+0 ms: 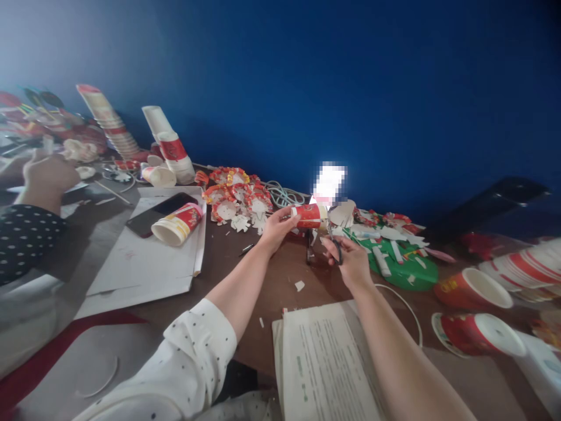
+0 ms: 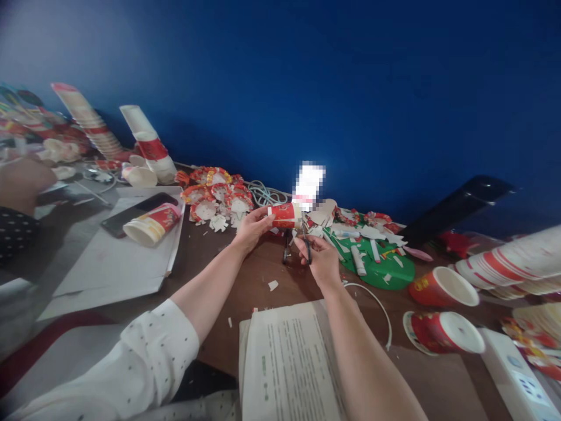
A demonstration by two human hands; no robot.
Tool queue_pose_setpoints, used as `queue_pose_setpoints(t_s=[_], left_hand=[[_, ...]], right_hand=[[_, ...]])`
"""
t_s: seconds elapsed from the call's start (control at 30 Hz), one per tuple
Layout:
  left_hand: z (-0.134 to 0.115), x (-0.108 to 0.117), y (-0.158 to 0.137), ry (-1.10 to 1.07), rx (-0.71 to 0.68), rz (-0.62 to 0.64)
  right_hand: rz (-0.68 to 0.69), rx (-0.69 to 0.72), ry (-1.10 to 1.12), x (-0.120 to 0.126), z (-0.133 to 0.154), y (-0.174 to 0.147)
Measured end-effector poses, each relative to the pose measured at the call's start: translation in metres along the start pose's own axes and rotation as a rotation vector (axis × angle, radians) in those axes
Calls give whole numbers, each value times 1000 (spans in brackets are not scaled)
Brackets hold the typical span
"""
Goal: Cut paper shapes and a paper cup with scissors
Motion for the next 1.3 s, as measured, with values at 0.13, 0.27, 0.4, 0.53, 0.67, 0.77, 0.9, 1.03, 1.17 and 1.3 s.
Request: queue_pose_setpoints(t_s=[0.13, 0.27, 0.4, 0.53, 0.67, 0.77, 0.9, 1.03, 1.17, 1.3], left_hand=[[0, 1, 1, 3, -1, -3], [-1, 1, 2, 15, -1, -9], [-2, 2, 2, 29, 9, -40], [-3, 3, 1, 42, 3, -42], [-5, 2, 0, 70, -6, -49], [-5, -1, -2, 94, -3, -35], [-5, -4, -3, 123, 2, -18], [-5, -2, -3, 142, -12, -26], [-4, 0, -1, 143, -19, -29], [-5, -2, -3, 89, -11, -2]], right_hand=[[12, 15, -65, 1, 5, -1], [47, 41, -131, 3, 6, 1], [62, 36, -133, 3, 3, 2], [70, 21, -142, 3, 2, 2], [108, -6, -147, 3, 1, 3], [85, -6, -151, 6, 1, 4], [56, -4, -159, 8, 2, 4], [56, 8, -181, 7, 4, 2], [58, 12, -168, 6, 6, 2], [82, 33, -196, 6, 4, 3]])
Point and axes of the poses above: each hand's wrist, its own y-axis towards the middle knuckle, its own x-axis out of the back of the hand, z = x × y, the point moved 5 cm from there along y, towards the middle knuckle, and after that the axes turned 10 degrees about x, right-handed, at the moved point
